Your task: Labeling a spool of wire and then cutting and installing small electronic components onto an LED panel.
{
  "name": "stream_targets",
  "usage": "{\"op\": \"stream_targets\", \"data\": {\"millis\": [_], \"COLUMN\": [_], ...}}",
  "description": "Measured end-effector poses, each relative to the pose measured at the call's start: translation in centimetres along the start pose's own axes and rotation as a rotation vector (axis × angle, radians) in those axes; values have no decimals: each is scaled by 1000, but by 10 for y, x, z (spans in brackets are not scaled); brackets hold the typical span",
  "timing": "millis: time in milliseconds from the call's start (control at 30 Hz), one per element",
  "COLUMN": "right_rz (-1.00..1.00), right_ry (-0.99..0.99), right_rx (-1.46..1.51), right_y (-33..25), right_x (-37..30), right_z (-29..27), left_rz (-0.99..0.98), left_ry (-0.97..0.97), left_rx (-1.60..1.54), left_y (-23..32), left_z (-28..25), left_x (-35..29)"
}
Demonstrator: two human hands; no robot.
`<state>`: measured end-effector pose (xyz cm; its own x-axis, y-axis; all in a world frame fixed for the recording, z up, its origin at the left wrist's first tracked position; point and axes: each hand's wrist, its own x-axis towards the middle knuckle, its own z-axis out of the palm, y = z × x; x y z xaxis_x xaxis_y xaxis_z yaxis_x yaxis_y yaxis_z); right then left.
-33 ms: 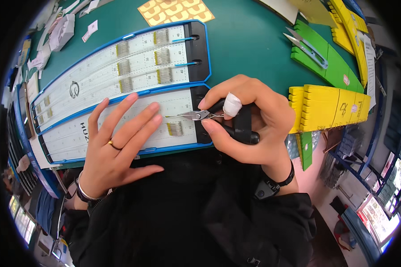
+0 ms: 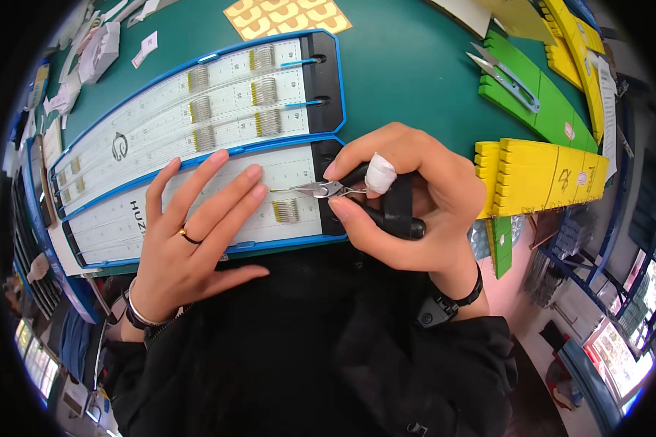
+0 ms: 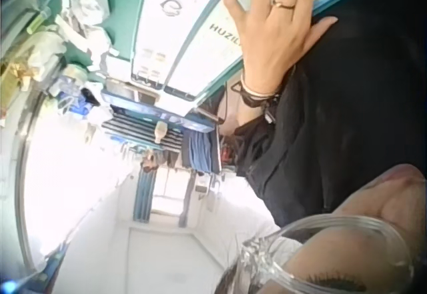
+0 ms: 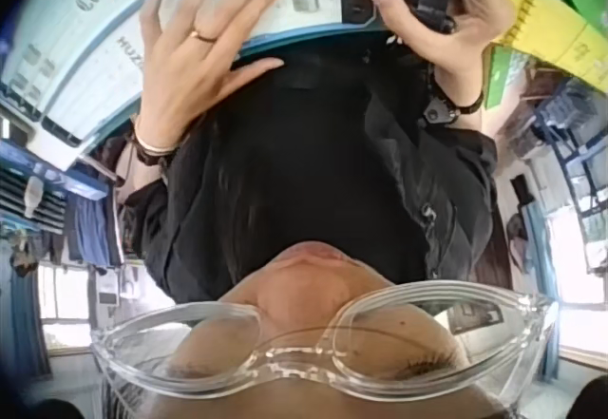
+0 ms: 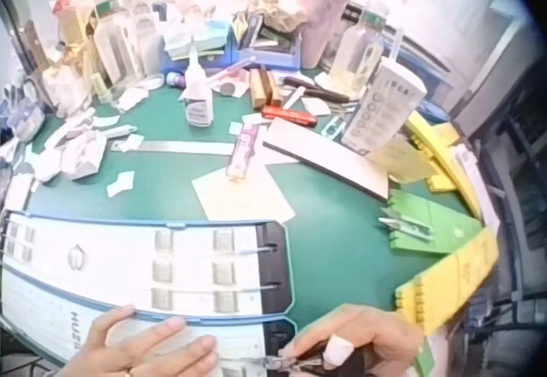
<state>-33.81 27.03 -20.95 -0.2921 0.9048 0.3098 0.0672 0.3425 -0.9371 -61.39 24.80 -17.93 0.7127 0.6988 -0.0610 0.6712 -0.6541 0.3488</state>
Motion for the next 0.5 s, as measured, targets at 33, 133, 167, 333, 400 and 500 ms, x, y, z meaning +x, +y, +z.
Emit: {"op": "stream_targets", "data": {"millis": [33,133,167,333,400,500], "right_rz": [-6,-7,-27,-2,-2,-23], "right_ry": [-15,-31,-35,-44,-36,-49], "right_rx": [-31,-31,-42,-66,-72,-108], "right_y": [-1,2,2,0,1,-1], "right_x": [0,1,2,3,3,3], "right_z": [0,-1,-1,-3,-3,-2], "left_rz": [-4,14,-26,-79,-78,-76], "left_ry": [-11,65,101,179,180,173], "left_rx": [-5,120,113,90,75,65], "left_y": [0,1,4,5,5,4], "left_z": [5,15,15,21,19,17], "left_x": [-1,-2,1,2,4,3]}}
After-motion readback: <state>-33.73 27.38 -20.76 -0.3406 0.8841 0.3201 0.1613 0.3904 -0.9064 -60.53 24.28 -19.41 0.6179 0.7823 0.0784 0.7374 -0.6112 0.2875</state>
